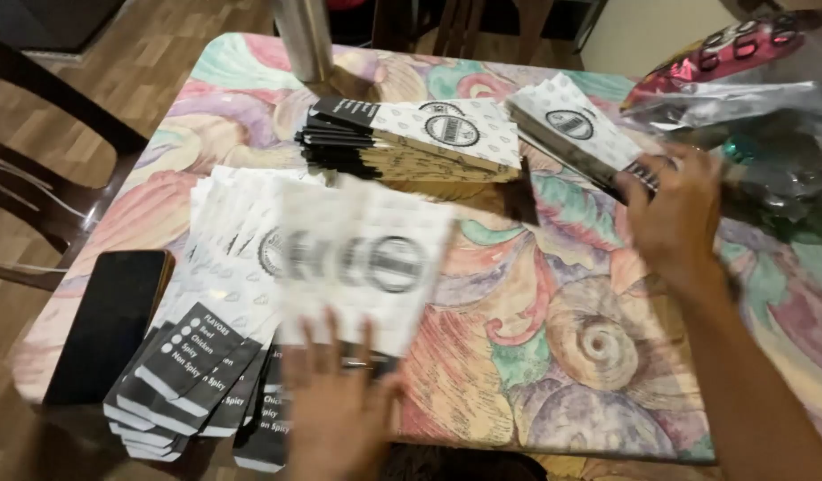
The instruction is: The person folds white paper sheets into cone shapes and applies glue to attach black labels to the bottom of each cone. The person handles the paper cones and a glue bottle throughout the clip.
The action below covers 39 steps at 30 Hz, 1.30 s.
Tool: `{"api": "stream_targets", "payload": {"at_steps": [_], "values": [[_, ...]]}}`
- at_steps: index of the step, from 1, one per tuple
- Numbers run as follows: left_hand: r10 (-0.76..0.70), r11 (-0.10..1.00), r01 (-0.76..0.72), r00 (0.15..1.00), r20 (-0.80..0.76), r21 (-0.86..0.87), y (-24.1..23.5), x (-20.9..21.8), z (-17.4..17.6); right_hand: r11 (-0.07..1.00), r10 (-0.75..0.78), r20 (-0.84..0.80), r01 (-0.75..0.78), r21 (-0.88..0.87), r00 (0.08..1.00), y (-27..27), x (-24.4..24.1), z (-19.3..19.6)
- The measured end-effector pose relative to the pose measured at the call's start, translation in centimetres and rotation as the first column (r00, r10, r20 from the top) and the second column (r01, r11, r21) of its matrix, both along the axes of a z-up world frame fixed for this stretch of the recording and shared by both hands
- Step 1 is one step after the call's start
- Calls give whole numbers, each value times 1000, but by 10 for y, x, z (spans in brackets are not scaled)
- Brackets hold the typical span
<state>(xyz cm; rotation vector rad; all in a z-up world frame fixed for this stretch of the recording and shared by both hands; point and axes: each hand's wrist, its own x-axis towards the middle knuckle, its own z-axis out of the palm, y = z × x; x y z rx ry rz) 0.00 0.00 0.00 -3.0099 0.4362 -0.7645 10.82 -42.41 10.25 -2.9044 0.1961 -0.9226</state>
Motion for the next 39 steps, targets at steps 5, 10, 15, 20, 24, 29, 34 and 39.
{"api": "stream_targets", "payload": {"at_steps": [5,10,15,20,24,29,34,39], "values": [[38,981,-31,999,32,-189,-101,-33,31,821,130,-275,52,568,953,136,-104,34],[-151,928,81,974,-168,-364,-106,-49,15,671,729,-67,-693,262,681,145,-173,-46],[-451,886,423,882,-137,-192,-50,-37,6,624,782,-153,-762,173,605,141,-195,-57],[-448,877,429,893,-48,-214,-56,-36,22,659,752,-128,-725,200,647,108,-201,-43],[-364,919,354,931,-31,-173,-62,-41,18,613,776,41,-769,183,629,120,-202,-42],[-422,881,394,905,-59,-262,-57,-37,20,572,814,70,-816,84,577,156,-191,-43],[-462,864,402,872,-162,-303,-48,-33,16,650,752,95,-758,50,652,134,-208,-71],[-402,894,380,914,-51,-238,-59,-34,19,792,32,434,-288,538,900,143,-222,-51]]}}
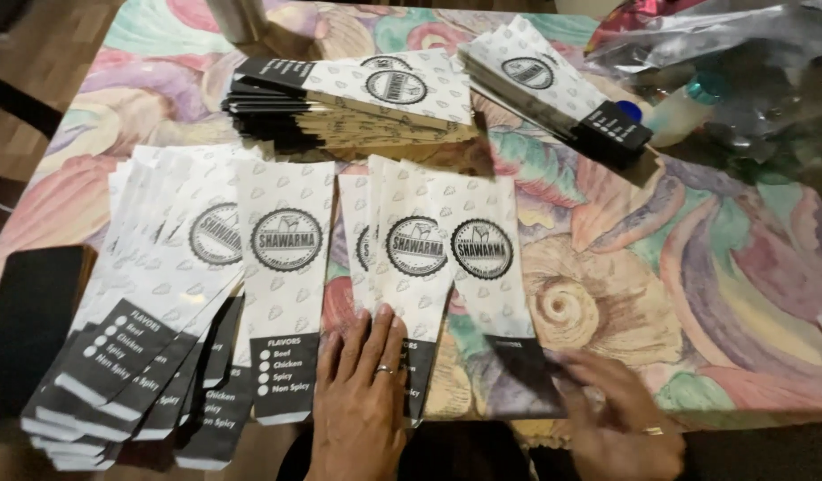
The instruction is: The person folds white paper sheets into cone shapes and applies glue to attach black labels to the bottom of each cone. The person handles the paper cones and a glue bottle throughout the clip.
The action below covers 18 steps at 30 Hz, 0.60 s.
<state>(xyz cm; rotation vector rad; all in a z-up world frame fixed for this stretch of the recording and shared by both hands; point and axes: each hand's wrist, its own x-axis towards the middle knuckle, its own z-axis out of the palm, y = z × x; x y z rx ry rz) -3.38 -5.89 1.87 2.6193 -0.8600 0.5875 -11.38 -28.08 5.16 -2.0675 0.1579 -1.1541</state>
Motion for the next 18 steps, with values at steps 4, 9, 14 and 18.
{"api": "stream_targets", "payload": {"at_steps": [4,9,14,18], "values": [[0,1000,-1,1000,-24,-11,-6,-3,8,821,-327,25,271,502,945,-6,-6,-17],[-7,960,58,983,184,-274,-44,-19,14,823,-391,143,276,496,909,-9,-13,-31],[-297,853,344,938,179,-393,-98,-44,3,782,-459,-142,475,403,877,-8,-28,-23],[-601,708,561,798,51,-429,-123,-45,8,793,-460,-272,529,302,845,-20,-39,-37]]}}
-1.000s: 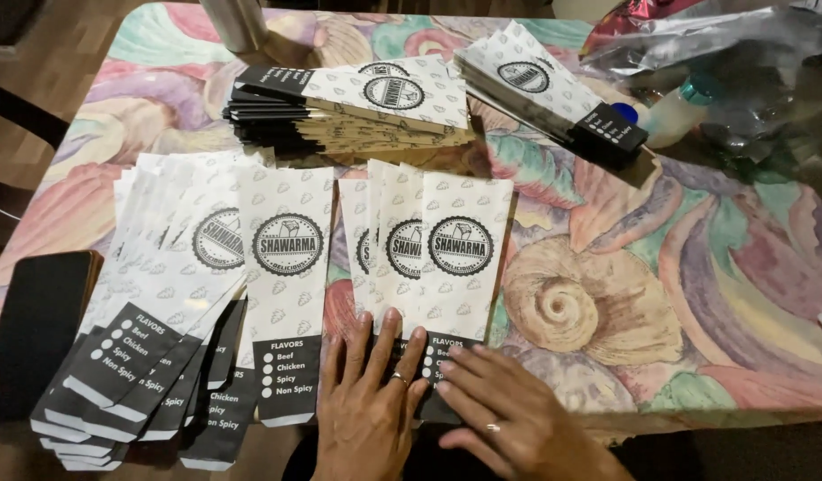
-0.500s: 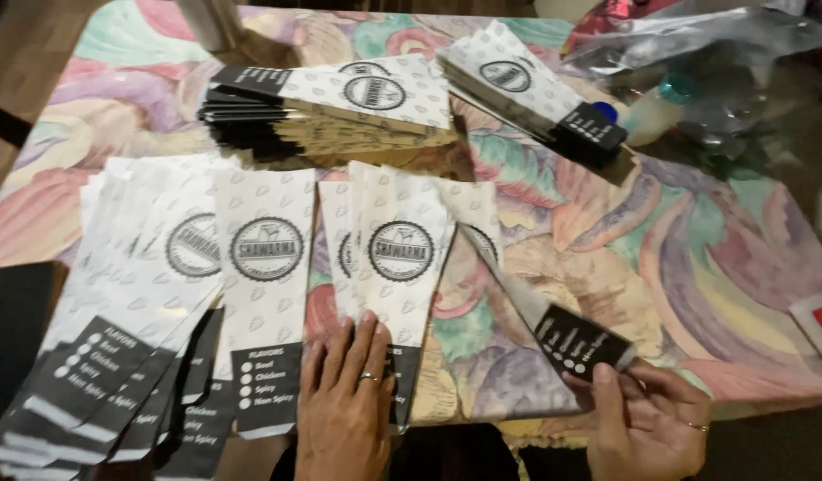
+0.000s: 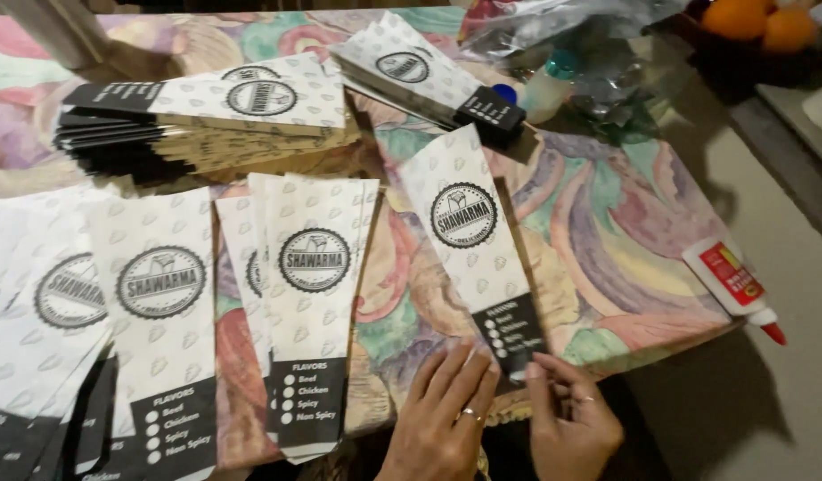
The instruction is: The person folds white paper sheets into cone shapes and applies glue to attach black labels to the bottom of each cone. The person handles the paper cones and a glue bottle throughout the clip.
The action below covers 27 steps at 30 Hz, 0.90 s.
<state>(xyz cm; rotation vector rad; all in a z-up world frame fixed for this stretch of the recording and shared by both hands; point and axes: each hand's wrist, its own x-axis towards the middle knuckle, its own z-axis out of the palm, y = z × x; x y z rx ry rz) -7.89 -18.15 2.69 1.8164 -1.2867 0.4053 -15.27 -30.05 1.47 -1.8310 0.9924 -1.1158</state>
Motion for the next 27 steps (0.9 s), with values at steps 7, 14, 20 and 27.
{"api": "stream_targets", "payload": {"at_steps": [7,14,20,27], "values": [[-138,985,135,990,17,106,-29,6,-19,812,264,-215,-337,-476,940,-55,-19,28],[35,999,-34,999,24,-10,-43,-4,-23,442,740,-294,-767,-465,605,-100,-12,27],[112,990,-101,987,114,-95,-50,-8,-26,289,826,-292,-807,-516,483,-108,-10,29],[137,976,-126,989,54,-176,-52,-12,-26,316,840,-222,-778,-543,495,-110,-10,28]]}}
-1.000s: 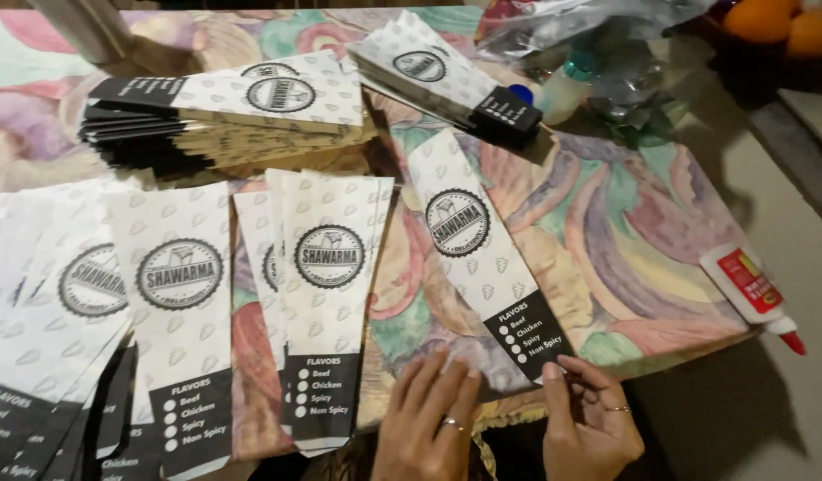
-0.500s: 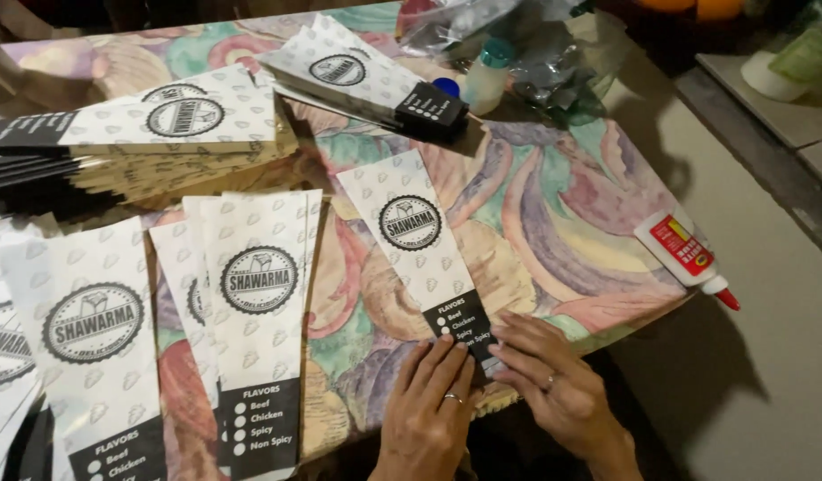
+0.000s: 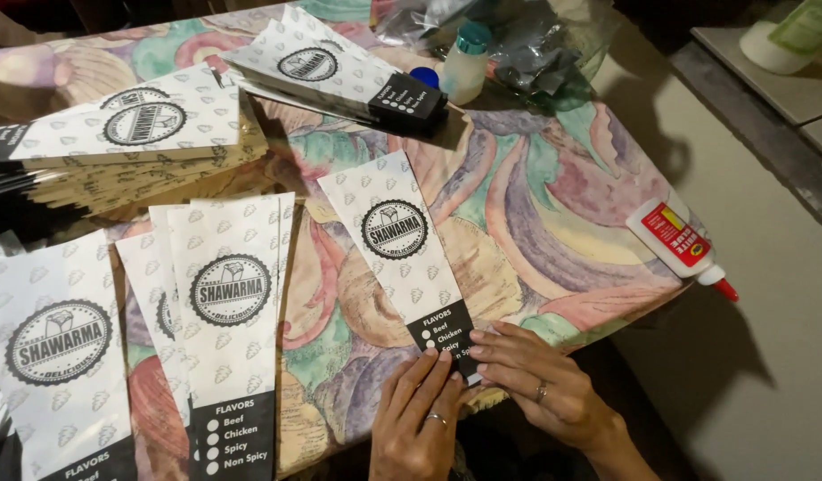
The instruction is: The person folds white paper sheets into cone shapes and applies glue to attach black labels to the bottom of each cone. The person handles the paper cones and a glue bottle throughout the clip.
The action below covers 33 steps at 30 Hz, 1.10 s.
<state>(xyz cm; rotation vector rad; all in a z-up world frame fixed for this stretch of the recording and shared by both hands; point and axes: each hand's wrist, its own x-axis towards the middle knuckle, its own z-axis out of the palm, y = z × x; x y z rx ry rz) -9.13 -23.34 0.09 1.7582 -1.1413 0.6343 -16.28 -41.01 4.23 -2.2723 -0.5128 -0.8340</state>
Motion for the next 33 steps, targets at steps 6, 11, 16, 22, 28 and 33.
{"api": "stream_targets", "payload": {"at_steps": [6,11,16,22,28,33], "values": [[65,997,-73,983,-172,-40,-7,-2,17,994,-47,-46,51,99,998,1,6,2],[116,990,-134,946,-304,-40,-13,-3,25,971,-138,-164,166,170,977,12,13,20],[143,990,-124,897,-418,72,-8,-1,26,928,-171,-271,247,279,947,9,13,17],[37,998,-3,837,-546,63,0,3,25,915,-173,-379,291,278,909,6,8,19],[29,1000,-19,884,-466,24,-2,2,23,937,-303,-218,332,111,928,27,9,18],[-58,998,61,911,-409,-4,3,4,28,921,-315,-295,366,135,902,26,4,25]]}}
